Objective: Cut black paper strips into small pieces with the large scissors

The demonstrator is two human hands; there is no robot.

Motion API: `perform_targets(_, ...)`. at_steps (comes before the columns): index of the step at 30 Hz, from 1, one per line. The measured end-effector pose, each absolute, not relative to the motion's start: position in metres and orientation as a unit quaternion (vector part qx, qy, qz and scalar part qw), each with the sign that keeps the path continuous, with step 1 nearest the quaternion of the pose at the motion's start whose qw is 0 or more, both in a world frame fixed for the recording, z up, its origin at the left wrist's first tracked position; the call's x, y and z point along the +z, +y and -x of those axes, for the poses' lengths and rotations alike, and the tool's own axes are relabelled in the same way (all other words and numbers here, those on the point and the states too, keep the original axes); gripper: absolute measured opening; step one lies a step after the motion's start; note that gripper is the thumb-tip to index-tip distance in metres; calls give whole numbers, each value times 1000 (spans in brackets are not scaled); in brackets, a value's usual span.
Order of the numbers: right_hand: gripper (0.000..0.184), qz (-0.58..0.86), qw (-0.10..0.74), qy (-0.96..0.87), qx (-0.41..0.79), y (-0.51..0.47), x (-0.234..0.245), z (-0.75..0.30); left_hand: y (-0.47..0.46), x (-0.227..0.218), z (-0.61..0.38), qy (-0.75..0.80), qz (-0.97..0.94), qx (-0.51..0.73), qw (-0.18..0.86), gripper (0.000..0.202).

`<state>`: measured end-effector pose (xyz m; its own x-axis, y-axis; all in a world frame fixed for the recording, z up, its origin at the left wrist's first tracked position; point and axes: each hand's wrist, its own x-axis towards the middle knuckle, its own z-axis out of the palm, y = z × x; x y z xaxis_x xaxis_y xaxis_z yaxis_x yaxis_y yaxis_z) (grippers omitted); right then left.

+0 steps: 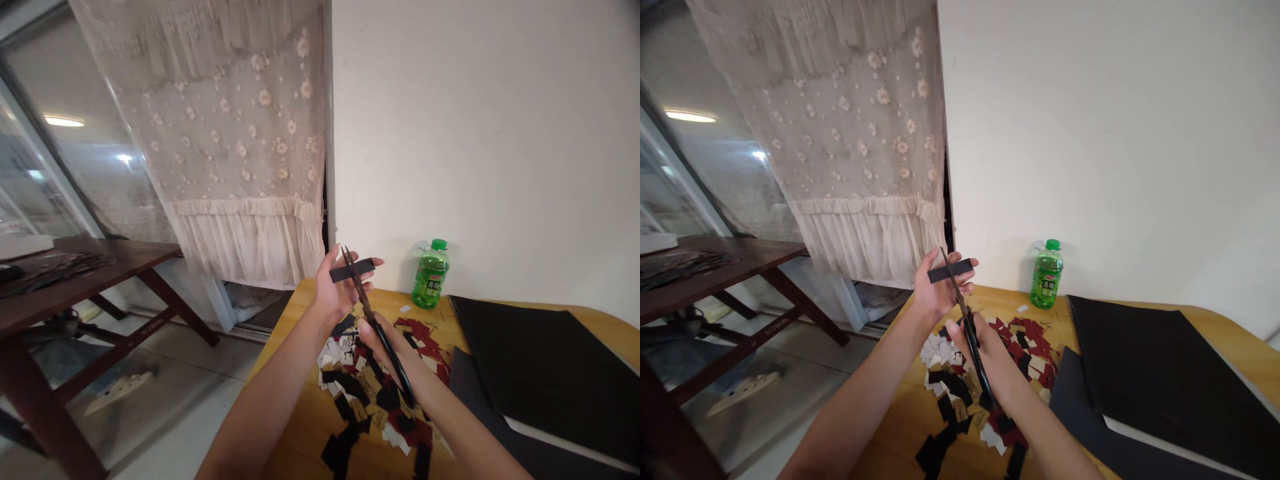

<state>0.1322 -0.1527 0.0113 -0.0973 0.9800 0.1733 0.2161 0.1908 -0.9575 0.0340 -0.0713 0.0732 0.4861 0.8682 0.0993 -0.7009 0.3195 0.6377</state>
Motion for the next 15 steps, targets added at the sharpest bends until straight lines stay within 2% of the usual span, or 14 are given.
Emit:
perform_targets(9, 35, 460, 474, -631, 407, -151, 10, -133, -71, 73, -33, 136, -312, 496, 799, 31)
perform_targets(15, 38, 475, 475, -629, 391, -151, 11, -133, -71, 73, -34, 130, -310, 491, 804, 29)
